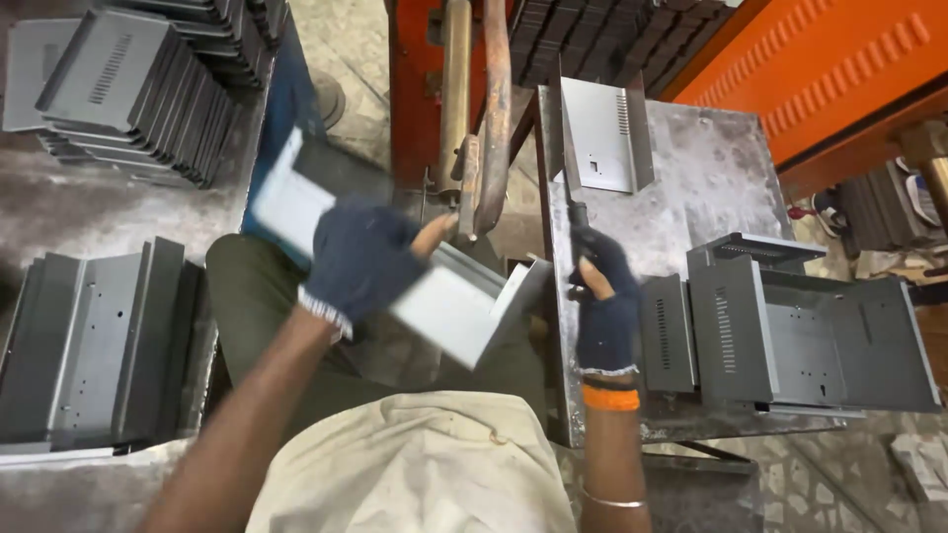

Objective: The worker is using a spot welding machine to join metal components into enclosures and using a hammer to align the parts.

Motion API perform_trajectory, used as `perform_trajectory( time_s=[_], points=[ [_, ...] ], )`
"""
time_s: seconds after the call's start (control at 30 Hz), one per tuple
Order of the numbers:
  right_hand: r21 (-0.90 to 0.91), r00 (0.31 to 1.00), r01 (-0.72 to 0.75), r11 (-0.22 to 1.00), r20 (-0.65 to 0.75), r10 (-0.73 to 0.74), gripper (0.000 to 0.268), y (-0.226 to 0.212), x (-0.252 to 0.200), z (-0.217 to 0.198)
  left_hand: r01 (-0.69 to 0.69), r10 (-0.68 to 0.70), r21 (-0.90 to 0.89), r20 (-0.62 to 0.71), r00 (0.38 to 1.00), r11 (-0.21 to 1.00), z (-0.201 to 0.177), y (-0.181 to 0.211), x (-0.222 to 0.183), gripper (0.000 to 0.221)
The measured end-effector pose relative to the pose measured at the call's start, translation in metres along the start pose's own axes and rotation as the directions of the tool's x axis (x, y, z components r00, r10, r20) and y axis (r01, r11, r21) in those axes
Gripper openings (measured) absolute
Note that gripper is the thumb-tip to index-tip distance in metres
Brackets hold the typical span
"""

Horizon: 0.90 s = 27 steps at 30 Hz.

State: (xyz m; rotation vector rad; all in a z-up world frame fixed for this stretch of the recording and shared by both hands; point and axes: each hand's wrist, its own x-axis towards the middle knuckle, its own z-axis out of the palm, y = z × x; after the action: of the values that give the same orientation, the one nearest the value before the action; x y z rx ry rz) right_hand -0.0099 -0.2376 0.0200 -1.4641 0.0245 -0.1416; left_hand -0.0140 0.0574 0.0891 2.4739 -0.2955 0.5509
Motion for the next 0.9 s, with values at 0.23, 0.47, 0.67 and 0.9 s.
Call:
perform_trajectory(
  time_s=[0.23, 0.47, 0.67, 0.9],
  points=[
    [0.172, 0.875, 0.100, 0.980, 0.453, -0.169, 0.079, 0.004, 0.021, 0.079, -0.029, -0.019, 0.164, 0.282, 0.959, 0.986, -0.006, -0.032, 0.083, 0.054],
    [0.131, 0.856, 0.164, 0.978, 0.474, -0.207, 0.102, 0.020, 0.030, 0.083, -0.161, 0.092, 0.296, 0.234, 0.968, 0.941, -0.002, -0.043, 0.086, 0.044],
    [0.095, 0.885, 0.164, 0.982, 0.425, -0.189, 0.099, 0.026, 0.034, 0.080, -0.115, 0.047, 0.281, 0.239, 0.970, 0.953, -0.003, -0.041, 0.085, 0.048],
    [0.013, 0.899, 0.235, 0.972, 0.378, -0.223, 0.094, 0.021, 0.032, 0.083, -0.130, 0.091, 0.259, 0.156, 0.984, 0.957, -0.001, -0.042, 0.084, 0.045]
  ],
)
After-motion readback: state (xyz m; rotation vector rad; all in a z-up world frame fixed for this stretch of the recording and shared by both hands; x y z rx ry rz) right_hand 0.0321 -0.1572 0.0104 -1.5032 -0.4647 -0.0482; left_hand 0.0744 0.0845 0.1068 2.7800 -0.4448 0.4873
